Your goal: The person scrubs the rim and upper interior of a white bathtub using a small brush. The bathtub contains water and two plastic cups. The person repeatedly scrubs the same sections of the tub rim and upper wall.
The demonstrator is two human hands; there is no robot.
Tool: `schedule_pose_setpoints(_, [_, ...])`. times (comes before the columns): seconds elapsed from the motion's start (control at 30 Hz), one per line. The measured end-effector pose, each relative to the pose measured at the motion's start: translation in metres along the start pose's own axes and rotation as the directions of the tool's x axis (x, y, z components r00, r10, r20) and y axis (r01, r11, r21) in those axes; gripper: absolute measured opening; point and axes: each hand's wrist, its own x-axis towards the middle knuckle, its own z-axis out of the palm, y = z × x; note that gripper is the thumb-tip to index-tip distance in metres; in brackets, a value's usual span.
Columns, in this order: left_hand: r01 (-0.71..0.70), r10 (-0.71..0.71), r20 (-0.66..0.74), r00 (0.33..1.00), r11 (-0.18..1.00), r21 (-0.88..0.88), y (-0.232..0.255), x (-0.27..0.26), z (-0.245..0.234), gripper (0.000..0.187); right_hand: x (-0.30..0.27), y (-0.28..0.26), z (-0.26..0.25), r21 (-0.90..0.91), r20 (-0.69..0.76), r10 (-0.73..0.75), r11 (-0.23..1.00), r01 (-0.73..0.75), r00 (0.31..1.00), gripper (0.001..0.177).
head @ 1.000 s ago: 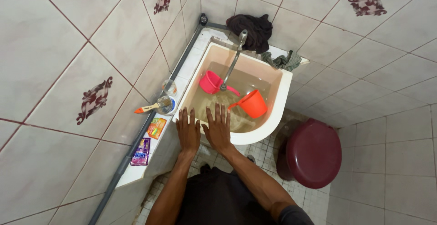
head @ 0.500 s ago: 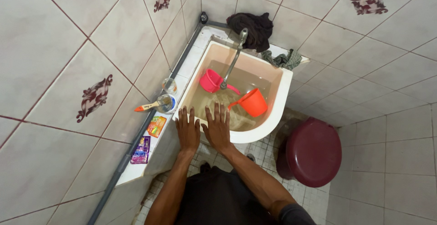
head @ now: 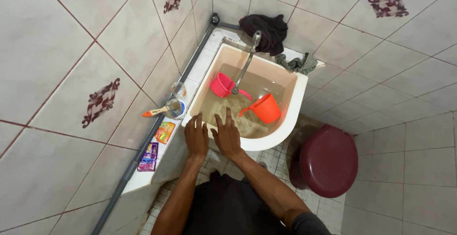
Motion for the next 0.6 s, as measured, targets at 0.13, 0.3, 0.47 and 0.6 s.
schedule_pose_setpoints(0.13, [0.010, -0.011, -0.018, 1.000, 1.000, -0.029, 0.004, 0.003, -0.006, 0.031, 0.000, -0.002, 0.000, 0.046, -0.071, -0.011, 0.999, 0.014, 0.997, 0.046])
schedule_pose_setpoints(0.3, [0.003, -0.005, -0.062, 0.998, 0.999, -0.036, 0.005, 0.008, -0.007, 0.013, 0.004, 0.005, 0.012, 0.063, -0.056, 0.018, 0.998, -0.014, 0.998, 0.034])
schedule_pose_setpoints(0.47, [0.051, -0.055, -0.124, 0.991, 0.998, -0.032, -0.008, 0.004, 0.000, 0.012, 0.008, 0.011, 0.020, -0.039, -0.073, -0.052, 0.998, 0.049, 0.996, 0.016])
schedule_pose_setpoints(0.6, [0.493, -0.558, -0.082, 0.825, 0.784, -0.376, -0.036, 0.006, 0.012, 0.047, 0.011, 0.007, 0.018, -0.013, -0.042, -0.078, 0.997, 0.077, 0.996, 0.042])
